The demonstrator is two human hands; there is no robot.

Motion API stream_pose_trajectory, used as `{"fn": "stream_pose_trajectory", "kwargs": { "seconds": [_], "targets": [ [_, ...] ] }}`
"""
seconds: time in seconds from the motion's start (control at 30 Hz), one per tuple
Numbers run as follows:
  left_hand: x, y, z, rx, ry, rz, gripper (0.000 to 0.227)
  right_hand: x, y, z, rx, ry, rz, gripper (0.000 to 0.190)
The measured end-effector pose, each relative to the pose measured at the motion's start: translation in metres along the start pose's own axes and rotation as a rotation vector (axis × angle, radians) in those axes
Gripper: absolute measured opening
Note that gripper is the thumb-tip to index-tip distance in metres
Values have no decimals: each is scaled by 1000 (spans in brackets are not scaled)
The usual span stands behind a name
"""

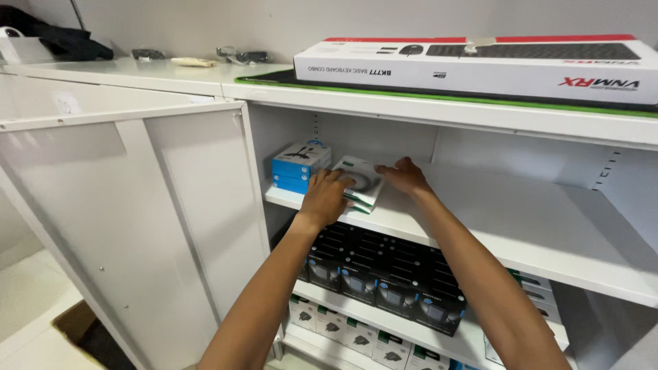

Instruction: The person scans several boxed items and a packaged cable with a handheld scanner, then places them onto a white shelf and into a cardboard box.

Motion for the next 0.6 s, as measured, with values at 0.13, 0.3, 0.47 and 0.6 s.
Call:
{"fn": "stream_pose_trajectory", "kwargs": {
  "seconds": [0.13,0.3,0.47,0.6],
  "targets": [
    [1,-2,5,10,-70,29,61,26,16,-33,10,-63,26,106],
    [0,-1,19,42,-98,70,62,46,26,-46,35,-73,113,95],
    [11,-2,13,49,-72,76,62,45,29,-46,31,-76,106,95],
    [-37,18,43,40,-9,81,70,64,73,-106,19,-37,131,96]
  ]
}}
Point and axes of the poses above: each hand's wrist, its own z-axis away from the middle knuckle, its own x-axis out of the palm, y = z × x, the point moved 5 cm from there along -z, towards the middle knuckle, and after that the axes turned 3 degrees about y, right-handed, at the moved point
